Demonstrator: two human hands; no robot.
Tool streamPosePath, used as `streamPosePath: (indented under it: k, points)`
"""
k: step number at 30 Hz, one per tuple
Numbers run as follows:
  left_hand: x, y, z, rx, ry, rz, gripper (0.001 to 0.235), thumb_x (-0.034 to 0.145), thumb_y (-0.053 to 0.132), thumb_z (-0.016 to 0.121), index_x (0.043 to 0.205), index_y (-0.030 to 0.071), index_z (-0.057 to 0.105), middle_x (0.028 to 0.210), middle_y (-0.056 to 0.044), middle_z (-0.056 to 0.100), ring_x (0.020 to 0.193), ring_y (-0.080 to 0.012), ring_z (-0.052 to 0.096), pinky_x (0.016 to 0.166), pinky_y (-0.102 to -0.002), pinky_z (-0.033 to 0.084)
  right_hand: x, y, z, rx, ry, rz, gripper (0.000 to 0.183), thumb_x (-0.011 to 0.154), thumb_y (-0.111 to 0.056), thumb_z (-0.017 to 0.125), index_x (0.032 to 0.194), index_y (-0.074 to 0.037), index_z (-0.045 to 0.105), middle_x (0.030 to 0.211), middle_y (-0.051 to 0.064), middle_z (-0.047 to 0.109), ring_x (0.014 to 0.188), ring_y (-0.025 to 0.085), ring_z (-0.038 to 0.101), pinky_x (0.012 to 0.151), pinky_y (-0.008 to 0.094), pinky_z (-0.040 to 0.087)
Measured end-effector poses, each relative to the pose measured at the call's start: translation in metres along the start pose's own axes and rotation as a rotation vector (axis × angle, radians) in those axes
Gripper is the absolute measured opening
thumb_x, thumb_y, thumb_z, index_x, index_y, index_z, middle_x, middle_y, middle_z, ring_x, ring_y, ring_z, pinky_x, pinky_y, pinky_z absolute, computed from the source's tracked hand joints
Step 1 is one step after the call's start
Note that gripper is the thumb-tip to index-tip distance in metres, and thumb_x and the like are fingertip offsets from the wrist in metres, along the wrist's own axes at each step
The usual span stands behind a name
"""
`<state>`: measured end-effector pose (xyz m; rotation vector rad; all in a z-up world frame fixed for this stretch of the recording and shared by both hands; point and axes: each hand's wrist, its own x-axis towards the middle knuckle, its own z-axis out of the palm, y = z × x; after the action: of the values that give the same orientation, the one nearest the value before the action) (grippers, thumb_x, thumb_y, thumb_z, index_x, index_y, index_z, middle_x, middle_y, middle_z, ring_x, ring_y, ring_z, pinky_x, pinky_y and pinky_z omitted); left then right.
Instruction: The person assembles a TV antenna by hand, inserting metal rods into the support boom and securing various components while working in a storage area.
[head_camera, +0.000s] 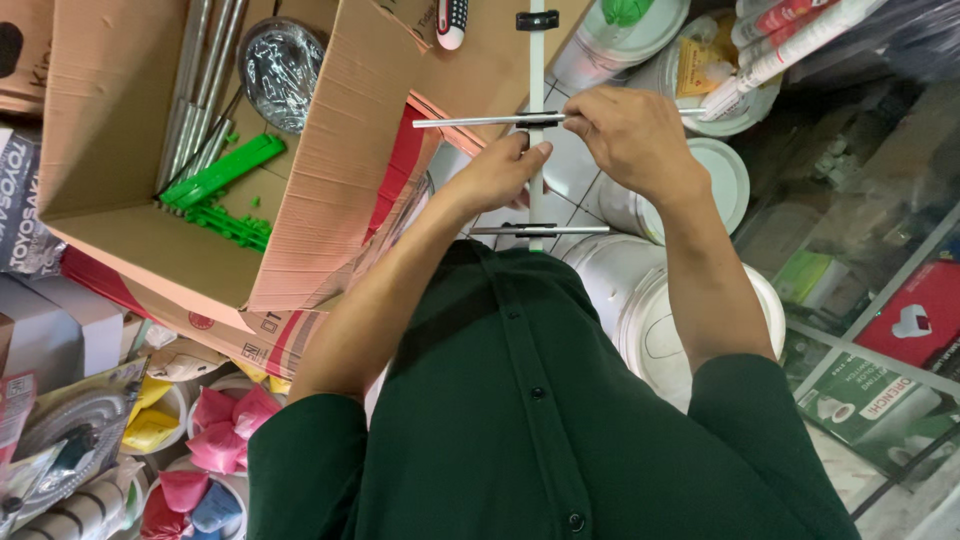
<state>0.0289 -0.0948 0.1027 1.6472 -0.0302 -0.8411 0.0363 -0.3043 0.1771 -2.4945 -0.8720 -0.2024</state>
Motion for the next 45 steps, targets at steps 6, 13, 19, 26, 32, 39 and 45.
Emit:
streamPosePath:
  k: [6,13,19,26,32,39,45]
  points:
    - [-0.024,-0.009,-0.038,0.14,-0.13,0.184,0.045,0.104,0.039,0.05,0.128,0.002,0.057,0.103,-0.012,0.074,0.085,-0.018,0.072,0.077,-0.031,0.058,0.002,-0.003,-0.004,-0.026,0.022,-0.012,0.012,0.099,-0.017,0.075,0.102,-0.007,0.07,0.091,0.009,0.07,0.081,0.033,0.066,0.067,0.044,0.049]
    - [-0.026,-0.043,-0.046,-0.097,-0.13,0.242,0.049,0.107,0.035,0.05,0.144,0.004,0.053,0.117,-0.011,0.073,0.099,-0.0173,0.071,0.086,-0.032,0.056,-0.007,0.004,-0.005,-0.055,0.065,-0.016,0.01,0.099,-0.016,0.075,0.102,-0.009,0.069,0.091,0.006,0.069,0.082,0.03,0.064,0.072,0.041,0.045]
    - [-0.012,-0.044,-0.015,-0.315,-0.214,0.375,0.053,0.109,0.029,0.05,0.154,0.004,0.039,0.129,-0.014,0.068,0.11,-0.0208,0.071,0.094,-0.034,0.056,-0.017,0.016,-0.014,-0.127,0.124,-0.028,0.01,0.104,-0.019,0.077,0.105,-0.011,0.07,0.095,0.003,0.068,0.092,0.025,0.063,0.087,0.041,0.041]
    - [0.004,-0.031,0.029,-0.478,-0.112,0.652,0.072,0.11,0.012,0.056,0.166,0.009,0.01,0.152,-0.022,0.047,0.122,-0.028,0.066,0.105,-0.04,0.055,-0.016,0.022,-0.026,-0.197,0.225,-0.058,0.007,0.106,-0.019,0.074,0.105,-0.013,0.071,0.096,0.001,0.069,0.094,0.024,0.06,0.102,0.042,0.037]
    - [0.012,0.009,0.042,-0.609,-0.083,0.739,0.073,0.111,0.015,0.055,0.167,0.012,0.009,0.148,-0.023,0.054,0.121,-0.0306,0.07,0.106,-0.042,0.057,-0.003,0.03,-0.034,-0.217,0.286,-0.1,0.007,0.106,-0.02,0.071,0.107,-0.012,0.071,0.096,0.002,0.067,0.092,0.024,0.058,0.098,0.041,0.036]
    - [0.008,0.038,0.037,-0.706,-0.028,0.707,0.067,0.112,0.021,0.056,0.167,0.014,0.018,0.135,-0.016,0.063,0.108,-0.025,0.071,0.094,-0.035,0.056,0.016,0.023,-0.048,-0.18,0.312,-0.154,0.007,0.108,-0.018,0.068,0.108,-0.011,0.07,0.098,0.001,0.068,0.096,0.023,0.061,0.094,0.04,0.037]
    - [0.004,0.052,0.037,-0.887,-0.026,0.623,0.062,0.112,0.023,0.057,0.165,0.012,0.026,0.112,-0.009,0.059,0.089,-0.0192,0.062,0.08,-0.032,0.053,0.031,0.017,-0.068,-0.167,0.307,-0.2,0.011,0.106,-0.014,0.066,0.109,-0.004,0.07,0.094,0.008,0.067,0.089,0.029,0.063,0.08,0.04,0.044]
